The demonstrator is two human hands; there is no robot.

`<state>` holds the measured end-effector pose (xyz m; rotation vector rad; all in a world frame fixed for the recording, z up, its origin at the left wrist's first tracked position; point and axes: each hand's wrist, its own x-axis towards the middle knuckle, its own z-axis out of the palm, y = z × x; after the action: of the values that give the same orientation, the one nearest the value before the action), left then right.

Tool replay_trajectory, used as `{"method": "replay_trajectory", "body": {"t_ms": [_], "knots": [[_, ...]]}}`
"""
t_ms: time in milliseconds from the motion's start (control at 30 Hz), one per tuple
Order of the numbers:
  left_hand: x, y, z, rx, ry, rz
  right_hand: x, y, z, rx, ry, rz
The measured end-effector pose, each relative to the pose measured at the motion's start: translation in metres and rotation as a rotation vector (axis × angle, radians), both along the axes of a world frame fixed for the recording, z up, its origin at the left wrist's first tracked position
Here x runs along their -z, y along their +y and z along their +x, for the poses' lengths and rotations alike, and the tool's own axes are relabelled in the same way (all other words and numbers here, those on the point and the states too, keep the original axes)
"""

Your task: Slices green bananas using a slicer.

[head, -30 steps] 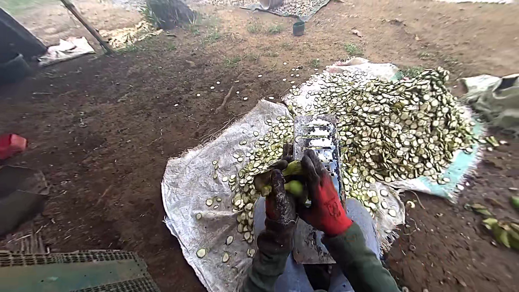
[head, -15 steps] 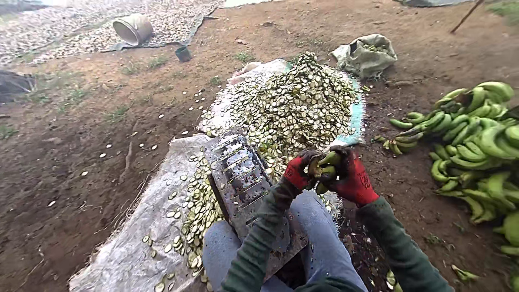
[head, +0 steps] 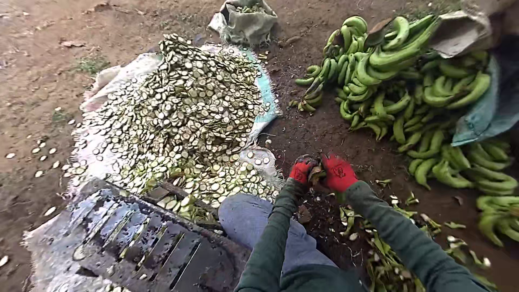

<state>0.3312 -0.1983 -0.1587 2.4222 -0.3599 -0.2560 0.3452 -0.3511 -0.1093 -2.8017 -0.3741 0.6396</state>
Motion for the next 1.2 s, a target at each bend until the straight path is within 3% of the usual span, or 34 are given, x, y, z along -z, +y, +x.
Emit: {"method": "replay_trajectory", "body": {"t_ms": [100, 167, 233, 300, 400, 467, 533, 567, 667, 700, 767, 833, 933, 1000, 1033, 1200], "knots": [[0.031, -0.021, 0.000, 0.088, 0.117, 0.159, 0.002, -0.030, -0.028, 0.033, 0.176, -0.141], [0.055, 0.001, 0.000, -0.160, 0.258, 0.209, 0.003, -0.069, -0.060, 0.129, 0.229, -0.135], [0.057, 0.039, 0.005, -0.463, 0.339, 0.224, 0.003, -0.121, -0.093, 0.304, 0.197, -0.099], [0.048, 0.053, 0.003, -0.651, 0.338, 0.141, 0.004, -0.159, -0.112, 0.475, 0.105, -0.015], [0.036, -0.007, -0.015, -0.672, 0.310, -0.247, -0.013, -0.157, -0.102, 0.576, -0.113, 0.242], [0.040, -0.065, -0.032, -0.442, 0.427, -0.585, -0.034, -0.131, -0.083, 0.532, -0.215, 0.429], [0.028, -0.088, -0.046, -0.086, 0.520, -0.664, -0.050, -0.099, -0.066, 0.482, -0.262, 0.574], [0.010, -0.082, -0.054, -0.019, 0.510, -0.648, -0.055, -0.084, -0.060, 0.462, -0.266, 0.632], [-0.027, -0.021, -0.076, -0.181, 0.452, -1.016, -0.065, -0.037, -0.048, 0.397, -0.209, 0.724], [-0.040, 0.005, -0.086, -0.201, 0.459, -1.044, -0.066, -0.016, -0.047, 0.361, -0.175, 0.723], [-0.069, 0.049, -0.120, -0.221, 0.436, -0.899, -0.065, 0.031, -0.048, 0.240, -0.055, 0.744], [-0.085, 0.078, -0.158, -0.427, 0.398, -0.829, -0.061, 0.079, -0.049, 0.086, 0.132, 0.893], [-0.085, 0.123, -0.220, -0.799, 0.215, -1.203, -0.060, 0.137, -0.064, -0.024, 0.356, 1.278], [-0.091, 0.152, -0.249, -1.123, 0.015, -1.132, -0.077, 0.170, -0.084, 0.025, 0.396, 1.389], [-0.093, 0.163, -0.262, -1.194, -0.046, -1.068, -0.084, 0.187, -0.096, 0.020, 0.387, 1.409], [-0.096, 0.177, -0.301, -1.008, -0.245, -1.010, -0.063, 0.287, -0.163, -0.370, 0.162, 1.327]]}}
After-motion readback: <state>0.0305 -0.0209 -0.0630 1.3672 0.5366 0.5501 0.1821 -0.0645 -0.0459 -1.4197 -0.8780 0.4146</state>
